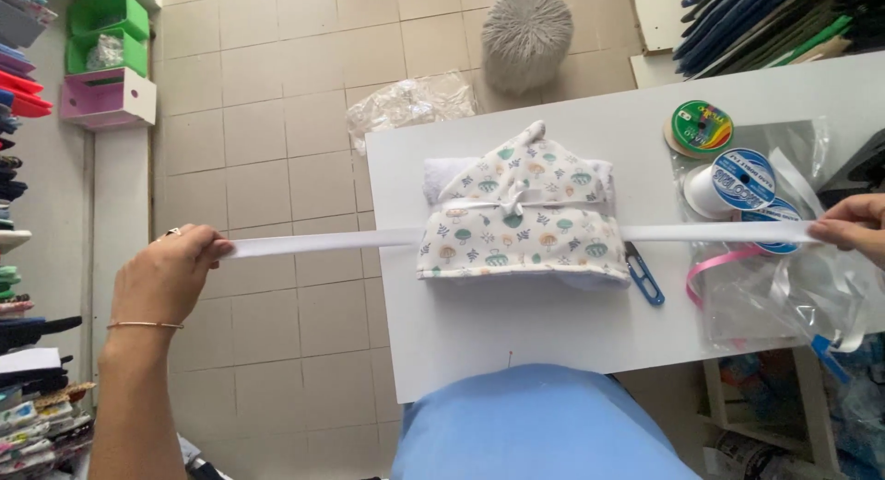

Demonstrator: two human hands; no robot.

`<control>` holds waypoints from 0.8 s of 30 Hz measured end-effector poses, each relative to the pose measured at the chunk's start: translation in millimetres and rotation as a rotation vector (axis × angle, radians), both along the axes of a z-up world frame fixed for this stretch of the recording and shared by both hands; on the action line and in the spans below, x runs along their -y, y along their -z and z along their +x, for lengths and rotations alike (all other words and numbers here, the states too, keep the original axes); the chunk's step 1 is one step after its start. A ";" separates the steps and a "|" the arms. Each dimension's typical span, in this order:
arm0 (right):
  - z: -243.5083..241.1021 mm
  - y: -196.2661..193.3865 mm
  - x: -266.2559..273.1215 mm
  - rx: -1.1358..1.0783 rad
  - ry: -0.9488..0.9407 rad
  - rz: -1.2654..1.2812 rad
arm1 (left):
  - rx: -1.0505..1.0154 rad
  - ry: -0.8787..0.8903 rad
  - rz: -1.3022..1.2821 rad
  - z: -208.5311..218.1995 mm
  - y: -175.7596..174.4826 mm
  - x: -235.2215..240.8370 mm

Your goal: Tying a decorative white ribbon around a folded patterned fabric item

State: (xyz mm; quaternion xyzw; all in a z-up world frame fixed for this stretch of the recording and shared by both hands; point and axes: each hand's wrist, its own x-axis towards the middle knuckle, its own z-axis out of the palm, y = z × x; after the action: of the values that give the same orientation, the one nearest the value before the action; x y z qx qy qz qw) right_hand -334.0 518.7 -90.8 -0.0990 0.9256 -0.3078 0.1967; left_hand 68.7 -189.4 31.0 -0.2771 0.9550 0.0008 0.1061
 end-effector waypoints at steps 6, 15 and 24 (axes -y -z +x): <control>35.4 -78.1 75.9 -0.022 -0.018 0.401 | 0.021 -0.102 -0.018 3.8 -8.0 25.6; 63.2 -175.0 164.7 0.138 -0.094 -0.055 | -0.579 -0.101 1.042 -56.6 -93.1 -44.3; 118.6 -272.2 311.7 -0.029 -0.423 -0.116 | -0.525 0.489 1.664 -173.8 -82.7 -166.8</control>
State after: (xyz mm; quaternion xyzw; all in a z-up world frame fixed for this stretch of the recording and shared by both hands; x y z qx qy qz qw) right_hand -215.5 207.0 181.5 -0.3067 0.8675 -0.3111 0.2378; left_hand -105.1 -22.6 113.7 0.1087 0.6716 0.7313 0.0483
